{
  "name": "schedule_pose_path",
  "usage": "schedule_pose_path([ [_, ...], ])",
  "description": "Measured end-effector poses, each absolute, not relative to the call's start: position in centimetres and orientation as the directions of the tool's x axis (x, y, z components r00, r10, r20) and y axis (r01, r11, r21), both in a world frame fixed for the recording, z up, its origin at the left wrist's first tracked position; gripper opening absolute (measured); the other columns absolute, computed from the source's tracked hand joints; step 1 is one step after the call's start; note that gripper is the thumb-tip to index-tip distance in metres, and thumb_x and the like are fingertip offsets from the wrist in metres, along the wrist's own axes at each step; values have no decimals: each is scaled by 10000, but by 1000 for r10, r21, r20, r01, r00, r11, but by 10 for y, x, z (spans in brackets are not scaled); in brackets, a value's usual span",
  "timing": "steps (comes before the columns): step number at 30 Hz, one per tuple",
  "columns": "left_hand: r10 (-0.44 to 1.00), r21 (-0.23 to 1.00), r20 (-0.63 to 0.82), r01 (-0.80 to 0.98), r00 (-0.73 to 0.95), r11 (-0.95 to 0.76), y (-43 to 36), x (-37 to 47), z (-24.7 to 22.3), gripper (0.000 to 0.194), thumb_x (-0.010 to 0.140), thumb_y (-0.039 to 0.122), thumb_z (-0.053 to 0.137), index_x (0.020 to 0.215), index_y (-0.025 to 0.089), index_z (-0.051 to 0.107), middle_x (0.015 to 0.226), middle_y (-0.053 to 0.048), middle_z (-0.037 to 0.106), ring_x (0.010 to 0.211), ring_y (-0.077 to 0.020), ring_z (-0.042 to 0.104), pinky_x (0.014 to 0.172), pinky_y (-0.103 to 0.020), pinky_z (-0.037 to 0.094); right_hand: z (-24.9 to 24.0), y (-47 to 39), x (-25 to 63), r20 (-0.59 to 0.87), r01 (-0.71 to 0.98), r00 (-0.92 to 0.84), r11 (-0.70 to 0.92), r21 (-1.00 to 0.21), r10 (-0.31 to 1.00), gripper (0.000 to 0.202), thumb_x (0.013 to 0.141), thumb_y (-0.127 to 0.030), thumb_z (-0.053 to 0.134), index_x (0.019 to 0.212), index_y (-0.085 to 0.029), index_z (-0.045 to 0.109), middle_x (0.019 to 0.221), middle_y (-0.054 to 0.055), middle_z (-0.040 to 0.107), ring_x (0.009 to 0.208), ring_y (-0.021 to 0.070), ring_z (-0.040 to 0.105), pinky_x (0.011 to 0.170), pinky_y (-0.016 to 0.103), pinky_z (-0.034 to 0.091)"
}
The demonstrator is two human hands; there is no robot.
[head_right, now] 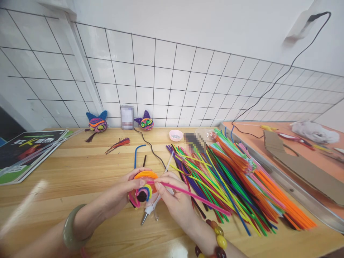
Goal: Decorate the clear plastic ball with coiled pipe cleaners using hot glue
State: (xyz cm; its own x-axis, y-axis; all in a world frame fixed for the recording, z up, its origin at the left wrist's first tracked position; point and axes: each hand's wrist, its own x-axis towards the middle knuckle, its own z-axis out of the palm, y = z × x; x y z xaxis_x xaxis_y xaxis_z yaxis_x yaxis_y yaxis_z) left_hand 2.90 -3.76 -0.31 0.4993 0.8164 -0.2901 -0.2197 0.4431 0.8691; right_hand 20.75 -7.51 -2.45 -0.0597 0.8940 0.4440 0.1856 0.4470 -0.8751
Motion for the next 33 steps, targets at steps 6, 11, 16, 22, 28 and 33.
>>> schedule_pose_path([
  [6, 810, 865, -298, -216, 505, 453, -38, 29, -2, 375, 681, 279, 752, 1011, 188, 600, 925, -31, 682, 796, -151, 607, 629, -221, 439, -23, -74, 207, 439, 183, -66, 443, -878, 896, 159, 898, -201, 581, 889, -277, 720, 857, 12, 637, 836, 157, 610, 763, 282, 496],
  [11, 806, 864, -309, -205, 504, 460, -37, 29, -3, 452, 644, 298, 769, 1040, 184, 583, 927, -38, 691, 770, -156, 611, 625, -235, 439, -25, -74, 208, 438, 185, -58, 440, -879, 897, 136, 893, -206, 590, 855, -255, 711, 836, 15, 630, 824, 154, 605, 756, 275, 497],
  [16, 804, 870, -285, -212, 521, 446, -37, 27, -2, 419, 654, 292, 761, 1029, 184, 607, 958, -52, 696, 818, -175, 626, 671, -248, 440, -25, -74, 208, 444, 197, -43, 443, -875, 895, 130, 889, -218, 592, 836, -229, 710, 838, 34, 630, 809, 172, 609, 725, 299, 509],
  [22, 811, 875, -286, -205, 511, 438, -38, 26, -2, 396, 656, 267, 755, 1020, 188, 620, 959, -50, 692, 821, -177, 622, 681, -247, 436, -25, -74, 209, 420, 207, -52, 422, -883, 906, 123, 886, -239, 595, 827, -230, 702, 832, 38, 630, 807, 180, 607, 728, 315, 518],
  [28, 814, 876, -276, -216, 511, 432, -38, 28, -2, 390, 654, 246, 748, 1013, 177, 611, 927, -43, 688, 781, -162, 619, 651, -233, 436, -25, -73, 208, 419, 195, -37, 417, -887, 907, 116, 872, -226, 605, 797, -218, 693, 807, 33, 621, 779, 173, 602, 705, 306, 509],
  [33, 819, 875, -262, -232, 511, 425, -39, 29, -3, 451, 643, 250, 756, 1050, 177, 575, 929, -33, 689, 788, -154, 618, 660, -232, 449, -26, -73, 207, 420, 187, -7, 414, -891, 908, 106, 860, -223, 618, 773, -211, 677, 792, 30, 622, 754, 170, 601, 661, 291, 508],
])
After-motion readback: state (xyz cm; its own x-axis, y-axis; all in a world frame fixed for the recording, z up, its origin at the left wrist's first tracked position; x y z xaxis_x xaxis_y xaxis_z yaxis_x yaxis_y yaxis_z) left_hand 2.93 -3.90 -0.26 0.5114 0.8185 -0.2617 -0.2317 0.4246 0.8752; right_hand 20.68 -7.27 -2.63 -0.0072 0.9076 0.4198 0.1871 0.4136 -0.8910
